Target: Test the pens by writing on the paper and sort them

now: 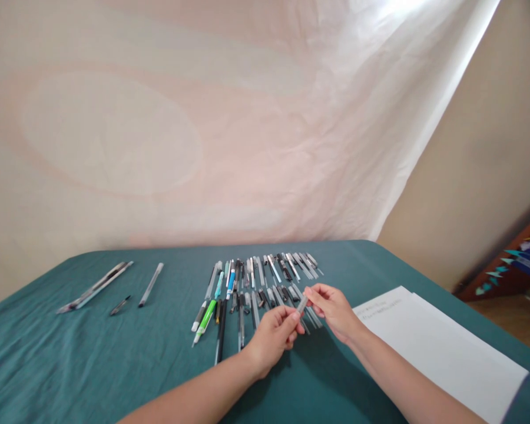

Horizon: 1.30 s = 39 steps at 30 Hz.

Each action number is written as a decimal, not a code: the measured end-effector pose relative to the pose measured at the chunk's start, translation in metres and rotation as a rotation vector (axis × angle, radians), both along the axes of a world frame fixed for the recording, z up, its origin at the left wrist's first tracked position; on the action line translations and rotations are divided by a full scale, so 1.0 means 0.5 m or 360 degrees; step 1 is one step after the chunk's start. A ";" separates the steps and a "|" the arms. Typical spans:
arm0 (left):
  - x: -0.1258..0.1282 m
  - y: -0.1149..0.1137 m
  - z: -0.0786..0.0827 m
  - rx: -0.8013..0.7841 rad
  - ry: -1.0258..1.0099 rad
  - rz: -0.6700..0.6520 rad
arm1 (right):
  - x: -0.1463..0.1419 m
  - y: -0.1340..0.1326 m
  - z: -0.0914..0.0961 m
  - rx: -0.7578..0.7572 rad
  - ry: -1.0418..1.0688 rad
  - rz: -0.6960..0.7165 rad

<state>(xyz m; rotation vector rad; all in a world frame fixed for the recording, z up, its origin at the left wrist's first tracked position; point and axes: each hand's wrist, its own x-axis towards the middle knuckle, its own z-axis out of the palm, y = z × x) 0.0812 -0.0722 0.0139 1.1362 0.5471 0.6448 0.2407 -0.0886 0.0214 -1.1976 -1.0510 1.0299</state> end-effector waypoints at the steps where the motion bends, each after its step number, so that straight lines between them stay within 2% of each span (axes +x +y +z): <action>1: -0.001 0.000 0.001 -0.0022 -0.0011 -0.0007 | 0.000 0.000 -0.001 -0.0004 0.0030 0.0005; 15: -0.008 0.006 0.009 -0.0250 -0.0159 -0.0145 | -0.005 -0.004 -0.001 0.0001 0.0180 -0.0012; 29: -0.012 0.012 0.003 -0.0612 -0.0316 -0.0302 | -0.015 -0.007 0.001 0.0037 0.0308 0.0003; 31: -0.009 0.011 0.007 -0.0534 -0.0265 -0.0263 | -0.017 -0.006 0.001 0.0034 0.0324 -0.0018; 34: -0.006 0.007 0.016 -0.0205 -0.0056 -0.0186 | -0.018 -0.002 0.001 0.0030 0.0354 -0.0088; 39: -0.018 0.008 0.025 0.0744 0.0445 0.0088 | -0.007 0.002 0.002 0.0027 0.0319 -0.0162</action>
